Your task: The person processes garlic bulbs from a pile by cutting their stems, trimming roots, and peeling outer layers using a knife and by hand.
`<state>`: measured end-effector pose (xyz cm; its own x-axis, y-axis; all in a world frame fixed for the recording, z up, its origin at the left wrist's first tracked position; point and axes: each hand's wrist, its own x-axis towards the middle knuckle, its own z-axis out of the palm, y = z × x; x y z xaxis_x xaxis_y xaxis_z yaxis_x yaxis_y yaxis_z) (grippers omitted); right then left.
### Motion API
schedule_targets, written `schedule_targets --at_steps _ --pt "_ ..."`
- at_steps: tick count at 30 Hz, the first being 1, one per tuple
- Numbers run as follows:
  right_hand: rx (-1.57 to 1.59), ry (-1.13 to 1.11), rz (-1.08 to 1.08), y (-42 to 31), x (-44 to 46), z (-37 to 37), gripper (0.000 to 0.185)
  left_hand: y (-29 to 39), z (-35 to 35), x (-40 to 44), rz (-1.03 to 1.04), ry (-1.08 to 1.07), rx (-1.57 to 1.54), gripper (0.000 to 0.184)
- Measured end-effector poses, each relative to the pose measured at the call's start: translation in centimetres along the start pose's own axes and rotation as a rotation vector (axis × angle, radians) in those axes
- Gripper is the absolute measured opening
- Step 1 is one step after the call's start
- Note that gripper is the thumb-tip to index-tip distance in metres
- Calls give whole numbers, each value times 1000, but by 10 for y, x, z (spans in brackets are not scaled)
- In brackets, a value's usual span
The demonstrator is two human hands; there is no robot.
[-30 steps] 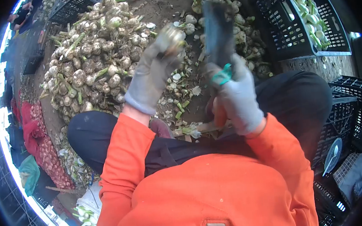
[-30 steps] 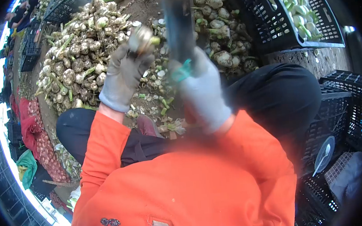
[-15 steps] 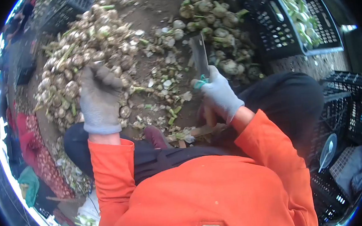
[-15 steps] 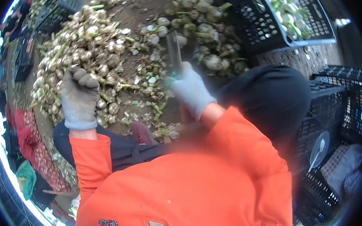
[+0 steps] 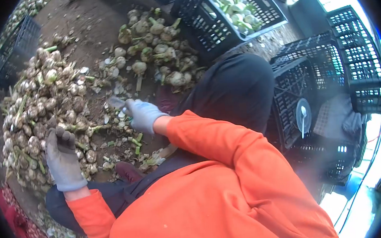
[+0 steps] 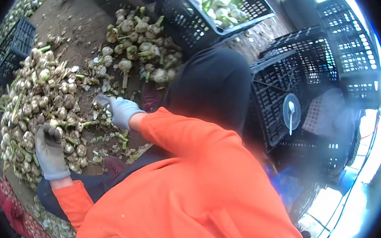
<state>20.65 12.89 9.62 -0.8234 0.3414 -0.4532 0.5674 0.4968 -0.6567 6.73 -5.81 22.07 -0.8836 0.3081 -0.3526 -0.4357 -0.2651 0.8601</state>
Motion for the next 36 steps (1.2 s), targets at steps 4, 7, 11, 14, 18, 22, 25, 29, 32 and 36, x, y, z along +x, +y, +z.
schedule_targets --at_steps 4,7,11,14,18,22,25,29,32,36 --pt "-86 11 -47 -6 -8 -9 38 2 16 -12 51 -35 41 29" --pt "-106 -71 -67 -3 -13 -13 56 1 19 -14 51 -7 69 23" --pt "-241 -234 -103 2 -12 -15 60 -6 29 -12 48 67 151 26" --pt "-176 -112 -70 -1 -13 -23 36 -10 20 -10 33 -40 183 30" --pt "11 91 -277 -29 -31 -53 31 5 23 -8 180 -30 267 48" --pt "49 60 -223 -57 -58 -90 23 63 28 -23 279 -29 203 55" --pt "51 297 -529 -45 -54 -87 20 105 -4 -16 395 140 465 50" --pt "295 197 -295 -45 -54 -97 17 97 -76 25 393 326 709 31" --pt "165 235 -367 -48 -57 -115 19 81 -101 50 776 298 993 29" --pt "150 696 -772 -113 -131 -182 22 85 -76 29 526 202 1026 34"
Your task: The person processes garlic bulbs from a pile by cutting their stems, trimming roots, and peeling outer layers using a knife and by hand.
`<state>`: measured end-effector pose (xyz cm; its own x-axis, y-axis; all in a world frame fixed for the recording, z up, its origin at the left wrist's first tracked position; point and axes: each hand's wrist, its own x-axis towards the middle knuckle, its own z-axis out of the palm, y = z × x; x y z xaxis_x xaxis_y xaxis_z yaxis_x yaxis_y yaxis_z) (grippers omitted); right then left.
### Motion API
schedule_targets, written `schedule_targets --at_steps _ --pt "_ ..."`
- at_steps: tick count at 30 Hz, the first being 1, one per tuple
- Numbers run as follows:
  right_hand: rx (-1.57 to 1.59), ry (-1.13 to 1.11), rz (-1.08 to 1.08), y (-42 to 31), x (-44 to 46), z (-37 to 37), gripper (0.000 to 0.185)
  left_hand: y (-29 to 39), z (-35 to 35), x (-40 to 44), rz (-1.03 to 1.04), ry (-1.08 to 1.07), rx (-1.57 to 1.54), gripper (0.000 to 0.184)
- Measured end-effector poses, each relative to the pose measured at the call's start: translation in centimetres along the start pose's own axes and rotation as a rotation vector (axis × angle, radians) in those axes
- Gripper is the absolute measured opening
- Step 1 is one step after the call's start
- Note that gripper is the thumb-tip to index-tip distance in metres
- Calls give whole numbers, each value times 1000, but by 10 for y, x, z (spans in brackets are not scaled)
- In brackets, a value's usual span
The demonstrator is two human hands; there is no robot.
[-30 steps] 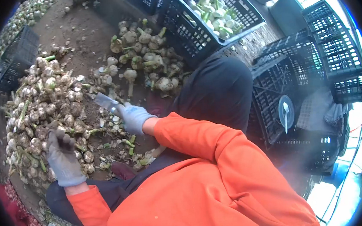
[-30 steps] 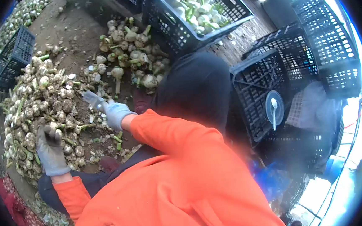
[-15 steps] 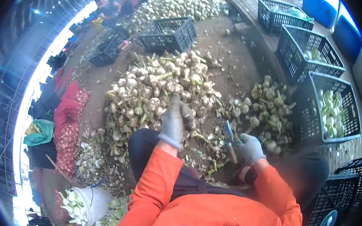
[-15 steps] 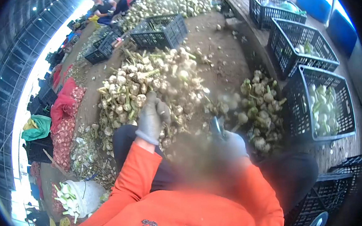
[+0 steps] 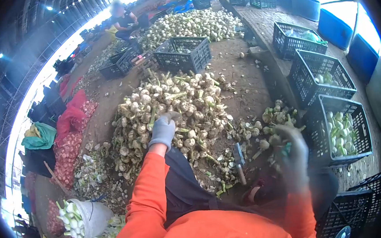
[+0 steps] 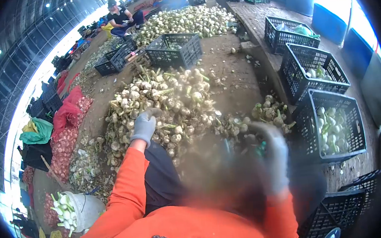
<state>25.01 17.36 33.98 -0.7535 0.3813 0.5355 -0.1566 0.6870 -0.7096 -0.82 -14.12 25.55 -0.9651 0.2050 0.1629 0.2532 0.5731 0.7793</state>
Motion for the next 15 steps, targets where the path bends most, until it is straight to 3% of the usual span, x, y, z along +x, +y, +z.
schedule_targets --at_steps 2,3,5,9,15 --pt "-75 99 -92 -54 13 -43 33 20 -4 -9 12 -16 106 29" --pt "81 223 -177 -66 12 -55 42 23 -4 -11 2 -25 105 28" --pt "59 316 -274 -79 8 -74 42 -6 3 -2 -14 -53 58 25" --pt "-60 341 -318 -79 3 -83 42 -4 0 -3 -11 -62 199 25" --pt "-131 321 -299 -70 2 -89 41 -15 0 -4 -29 -92 167 25"
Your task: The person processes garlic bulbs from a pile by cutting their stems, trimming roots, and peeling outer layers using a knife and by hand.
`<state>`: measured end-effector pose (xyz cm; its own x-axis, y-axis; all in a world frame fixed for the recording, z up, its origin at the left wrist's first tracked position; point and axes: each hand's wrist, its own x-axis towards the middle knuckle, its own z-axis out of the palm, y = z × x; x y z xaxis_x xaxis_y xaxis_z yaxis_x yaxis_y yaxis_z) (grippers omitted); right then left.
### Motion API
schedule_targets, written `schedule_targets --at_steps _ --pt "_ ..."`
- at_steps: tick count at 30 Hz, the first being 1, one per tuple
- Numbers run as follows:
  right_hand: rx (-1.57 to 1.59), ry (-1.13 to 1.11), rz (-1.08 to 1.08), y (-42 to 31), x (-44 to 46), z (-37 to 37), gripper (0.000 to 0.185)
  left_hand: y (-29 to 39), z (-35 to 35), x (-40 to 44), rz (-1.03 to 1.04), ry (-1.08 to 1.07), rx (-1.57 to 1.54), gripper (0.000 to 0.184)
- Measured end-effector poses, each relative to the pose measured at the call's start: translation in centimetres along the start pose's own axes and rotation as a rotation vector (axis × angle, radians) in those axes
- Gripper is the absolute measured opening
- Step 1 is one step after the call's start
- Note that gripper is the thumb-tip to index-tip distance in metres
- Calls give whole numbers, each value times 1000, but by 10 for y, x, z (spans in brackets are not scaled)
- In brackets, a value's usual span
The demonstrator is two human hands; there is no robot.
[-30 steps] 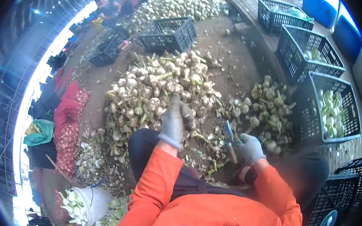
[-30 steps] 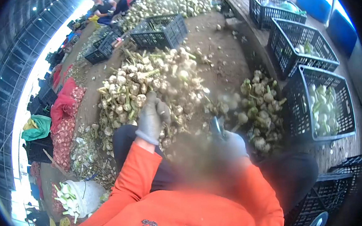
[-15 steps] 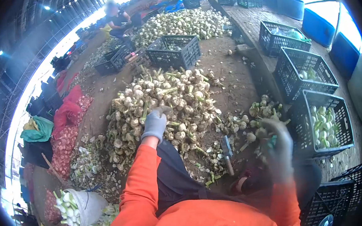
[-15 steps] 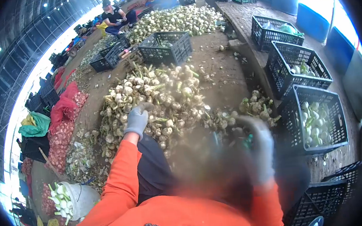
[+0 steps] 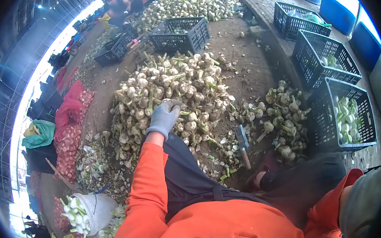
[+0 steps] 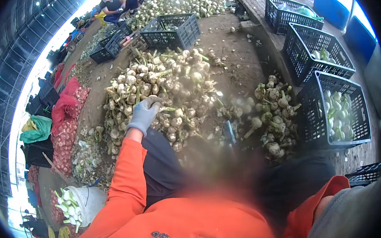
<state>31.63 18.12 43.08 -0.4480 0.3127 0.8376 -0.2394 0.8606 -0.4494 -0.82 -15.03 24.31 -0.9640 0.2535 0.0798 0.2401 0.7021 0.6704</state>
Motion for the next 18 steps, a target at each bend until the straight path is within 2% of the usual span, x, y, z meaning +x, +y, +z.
schedule_targets --at_steps 4,8,9,11,12,14,16,18 --pt "-33 -11 3 8 -3 -7 40 2 -3 -2 55 5 62 26" --pt "-76 -14 7 17 4 -11 40 28 -11 -10 33 44 272 28" --pt "-86 -18 13 16 10 -13 40 1 -2 -3 108 47 193 29" --pt "-82 -33 19 13 26 -5 40 4 0 -3 48 28 162 31" --pt "-74 -33 39 13 30 -2 39 -5 1 -2 137 67 162 31" --pt "-64 -34 66 14 25 -6 39 23 -11 -10 16 -28 273 26" --pt "-80 -34 83 12 12 -7 39 -13 24 -4 60 -50 46 25" --pt "-83 -6 98 9 5 -13 39 -30 7 24 182 168 217 24"
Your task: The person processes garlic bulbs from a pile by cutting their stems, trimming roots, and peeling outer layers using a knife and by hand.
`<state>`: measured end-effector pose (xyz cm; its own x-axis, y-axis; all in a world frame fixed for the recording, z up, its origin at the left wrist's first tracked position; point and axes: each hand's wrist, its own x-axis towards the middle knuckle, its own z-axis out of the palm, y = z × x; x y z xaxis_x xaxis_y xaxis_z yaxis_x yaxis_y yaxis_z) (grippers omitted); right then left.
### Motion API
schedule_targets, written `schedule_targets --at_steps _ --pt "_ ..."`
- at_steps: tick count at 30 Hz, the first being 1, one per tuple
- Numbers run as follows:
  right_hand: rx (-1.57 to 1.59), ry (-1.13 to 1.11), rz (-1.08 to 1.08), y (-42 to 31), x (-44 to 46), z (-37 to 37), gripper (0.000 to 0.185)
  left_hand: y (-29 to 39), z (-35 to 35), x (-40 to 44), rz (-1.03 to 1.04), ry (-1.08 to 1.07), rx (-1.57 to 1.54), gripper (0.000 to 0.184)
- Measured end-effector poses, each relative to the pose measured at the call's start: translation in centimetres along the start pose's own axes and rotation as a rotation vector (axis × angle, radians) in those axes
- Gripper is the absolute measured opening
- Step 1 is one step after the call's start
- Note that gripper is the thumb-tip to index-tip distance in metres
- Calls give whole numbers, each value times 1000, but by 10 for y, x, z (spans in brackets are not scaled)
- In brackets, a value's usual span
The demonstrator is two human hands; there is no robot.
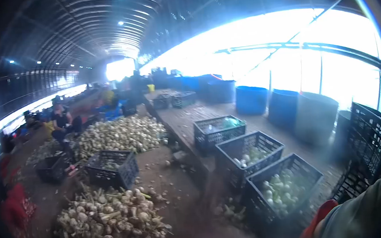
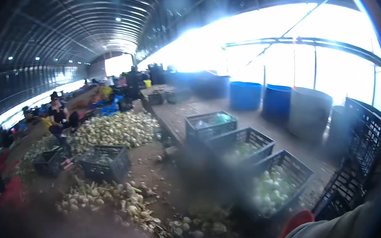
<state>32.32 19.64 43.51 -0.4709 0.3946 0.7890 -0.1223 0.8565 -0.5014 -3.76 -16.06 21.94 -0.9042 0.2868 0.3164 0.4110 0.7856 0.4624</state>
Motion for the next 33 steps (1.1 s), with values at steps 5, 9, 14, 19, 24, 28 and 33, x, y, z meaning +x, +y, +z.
schedule_targets --at_steps 5,9,14,19,24,28,33 --pt "-85 -7 -17 7 -3 19 38 25 -7 -21 -219 -321 -445 28" --pt "-113 14 -71 13 -1 37 38 37 -15 -25 -159 -195 -204 23" --pt "-129 -76 -103 26 -13 56 38 41 -28 -28 -255 -337 -387 21" --pt "-139 -102 -91 15 -16 68 37 28 -24 -19 -193 -355 -434 21" --pt "-135 -188 -105 -1 -12 89 37 29 -24 -23 -178 -331 -227 29" --pt "-191 -555 11 32 -21 119 37 52 -37 -22 -245 -393 -119 30" --pt "-220 -974 64 105 -78 132 27 64 -48 -18 -230 -420 -15 32"
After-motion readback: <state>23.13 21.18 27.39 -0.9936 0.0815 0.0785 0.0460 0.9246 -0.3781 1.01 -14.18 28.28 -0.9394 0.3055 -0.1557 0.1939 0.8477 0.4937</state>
